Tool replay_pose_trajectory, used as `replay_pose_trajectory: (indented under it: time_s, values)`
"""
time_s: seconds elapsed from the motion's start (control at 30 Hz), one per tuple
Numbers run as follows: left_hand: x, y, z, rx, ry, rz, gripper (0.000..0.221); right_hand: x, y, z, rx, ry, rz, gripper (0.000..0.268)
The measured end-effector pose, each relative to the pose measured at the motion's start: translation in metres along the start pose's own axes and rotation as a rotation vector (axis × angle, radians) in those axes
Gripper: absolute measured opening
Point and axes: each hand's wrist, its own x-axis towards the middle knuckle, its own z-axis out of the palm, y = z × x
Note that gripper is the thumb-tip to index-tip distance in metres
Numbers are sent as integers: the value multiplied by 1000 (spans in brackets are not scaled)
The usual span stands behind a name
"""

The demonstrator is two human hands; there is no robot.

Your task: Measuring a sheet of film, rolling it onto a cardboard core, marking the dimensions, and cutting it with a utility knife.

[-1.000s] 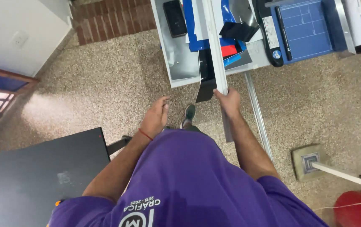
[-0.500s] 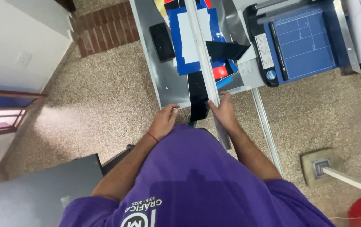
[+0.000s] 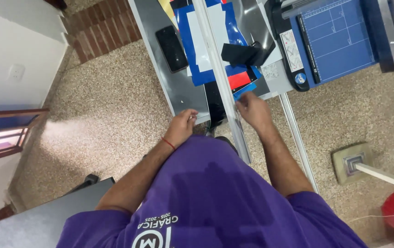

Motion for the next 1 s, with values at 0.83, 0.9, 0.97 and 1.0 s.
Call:
replay_pose_trajectory:
  time_s: [0.83,0.9,0.97,1.0]
  values:
    - [-10,-3,-36,31,-70,51,23,56,170,-52,-501,209,-124,32]
    - [-7,-2,-39,80,-79,94,24,30,150,-50,-561,104,42,44]
    - [-8,-3,-38,81,-88,85,23,7,131,-55,-445,90,94,56]
    - [-8,-4,-37,80,-96,75,23,-5,122,-57,-330,75,144,69]
